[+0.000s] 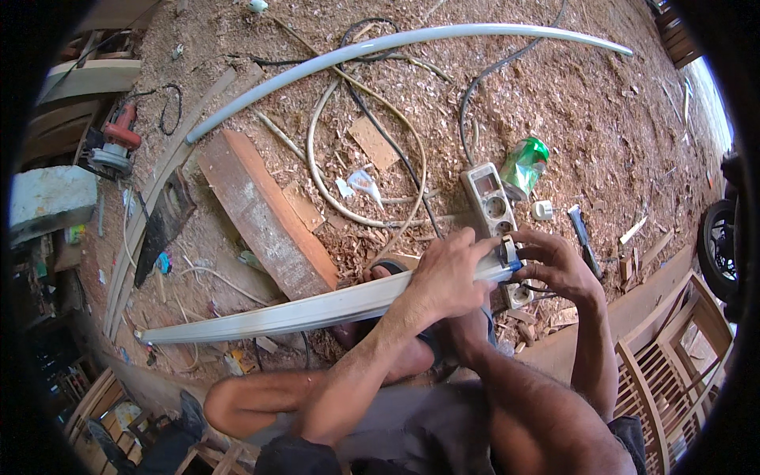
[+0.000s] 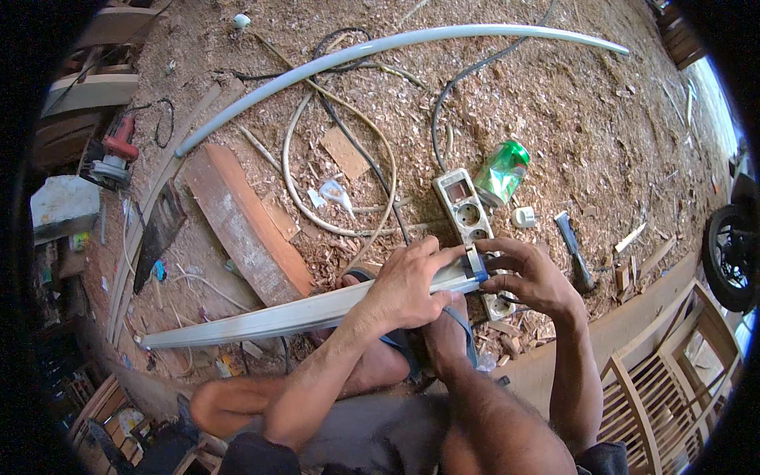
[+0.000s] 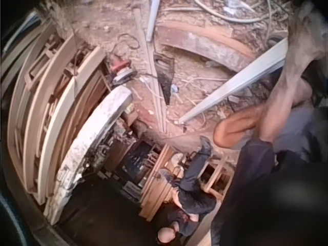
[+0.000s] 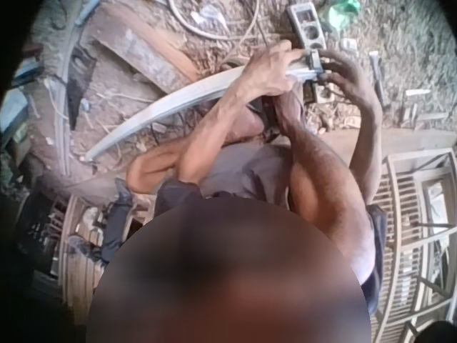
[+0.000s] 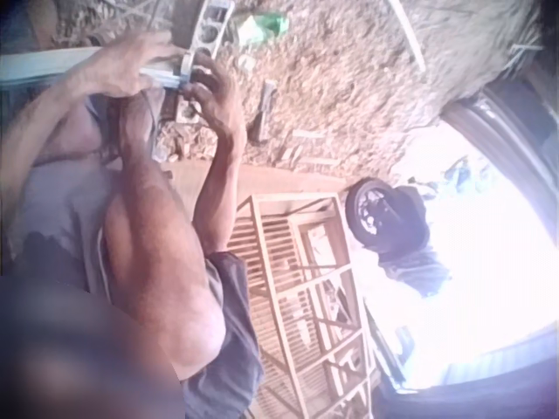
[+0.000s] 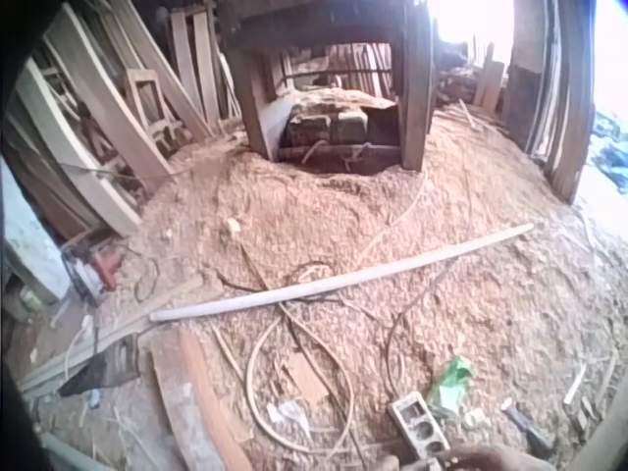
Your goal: The person sits on the floor and assembles a long white electrical fixture. They use a chisel to carve the fixture, insert a blue plastic connector, and then strip and twist wires to connect them to the fixture.
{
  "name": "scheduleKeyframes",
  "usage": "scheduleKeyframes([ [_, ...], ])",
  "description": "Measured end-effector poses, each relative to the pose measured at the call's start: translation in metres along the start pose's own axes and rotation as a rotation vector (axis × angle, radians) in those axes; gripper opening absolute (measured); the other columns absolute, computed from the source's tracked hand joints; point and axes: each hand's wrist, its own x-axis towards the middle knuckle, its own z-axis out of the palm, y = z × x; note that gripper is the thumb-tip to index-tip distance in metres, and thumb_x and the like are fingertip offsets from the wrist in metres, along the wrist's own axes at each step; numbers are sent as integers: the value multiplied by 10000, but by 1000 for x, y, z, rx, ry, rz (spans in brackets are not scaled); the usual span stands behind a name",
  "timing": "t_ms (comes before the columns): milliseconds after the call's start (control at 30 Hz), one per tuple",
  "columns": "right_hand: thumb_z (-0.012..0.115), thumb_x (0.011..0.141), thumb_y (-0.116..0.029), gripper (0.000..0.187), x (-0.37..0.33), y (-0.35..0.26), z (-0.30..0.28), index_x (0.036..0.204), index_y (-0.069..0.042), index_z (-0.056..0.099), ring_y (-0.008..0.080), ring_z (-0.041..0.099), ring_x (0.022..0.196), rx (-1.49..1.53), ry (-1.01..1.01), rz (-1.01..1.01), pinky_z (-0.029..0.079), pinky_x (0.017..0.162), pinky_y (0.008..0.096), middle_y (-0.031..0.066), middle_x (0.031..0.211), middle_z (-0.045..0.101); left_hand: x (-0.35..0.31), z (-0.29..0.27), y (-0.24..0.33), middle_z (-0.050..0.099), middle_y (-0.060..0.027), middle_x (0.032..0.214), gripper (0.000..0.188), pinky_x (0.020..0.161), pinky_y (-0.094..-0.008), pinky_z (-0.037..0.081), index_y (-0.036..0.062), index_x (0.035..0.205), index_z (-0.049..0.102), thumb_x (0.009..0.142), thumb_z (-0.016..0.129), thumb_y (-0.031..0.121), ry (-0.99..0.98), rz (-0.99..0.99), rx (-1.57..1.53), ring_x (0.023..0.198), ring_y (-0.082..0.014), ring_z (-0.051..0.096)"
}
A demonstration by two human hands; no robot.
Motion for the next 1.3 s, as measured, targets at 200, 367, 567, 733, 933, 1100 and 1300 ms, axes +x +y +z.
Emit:
scheduleKeyframes([
  [200, 732, 848, 3, 573, 0, -10, -2, 1384, 42, 533, 226, 667, 1095, 4, 2, 12, 548, 956, 371, 151, 1229, 670, 2, -3, -1, 551, -160, 1026, 628, 948, -446, 459, 28, 1356, 586, 783, 754, 223, 0, 6, -94, 1044, -365, 588],
  [367, 752, 885, -117, 530, -2, -21, -1, 1367, 23, 579, 191, 692, 1054, -209, 26, 44, 545, 918, 341, 173, 1171, 716, 6, -18, 1, 606, -227, 1258, 539, 993, -461, 463, -8, 1315, 598, 893, 713, 308, -116, -35, -55, 1181, -403, 592],
  [567, 640, 968, -132, 464, -6, -20, 0, 1404, 0, 555, 188, 647, 1112, -148, 37, -60, 514, 964, 349, 155, 1247, 686, 14, -29, -4, 649, -243, 1202, 449, 957, -432, 482, 5, 1274, 623, 923, 671, 281, -142, -3, -130, 1108, -365, 642],
  [733, 626, 998, -183, 474, -6, -8, 11, 1433, -23, 529, 202, 599, 1216, 8, 108, -148, 459, 1064, 358, 154, 1311, 654, 22, -38, -5, 688, -229, 1121, 448, 934, -406, 489, -53, 1217, 633, 943, 652, 301, -130, 20, -192, 1050, -329, 663],
  [933, 700, 954, -328, 555, -1, 3, 19, 1380, 1, 566, 216, 637, 1150, 32, 200, -134, 487, 1004, 357, 165, 1242, 689, 21, -43, 3, 670, -229, 1060, 380, 897, -438, 489, -14, 1175, 648, 951, 629, 293, -199, 23, -257, 1001, -371, 648],
  [1100, 725, 926, -349, 527, 0, 6, 14, 1276, 34, 630, 256, 681, 1095, -34, 211, -169, 507, 975, 370, 202, 1159, 718, 21, -37, 0, 659, -216, 1055, 385, 886, -433, 492, -12, 1176, 647, 954, 631, 302, -183, 50, -201, 1002, -370, 643],
  [1300, 736, 921, -314, 498, 6, 18, 19, 1273, 21, 628, 250, 687, 1060, 66, 224, -173, 517, 951, 370, 171, 1137, 729, 19, -31, -2, 649, -231, 1072, 392, 913, -436, 482, -31, 1166, 637, 938, 642, 288, -112, 51, -199, 1025, -389, 628],
])
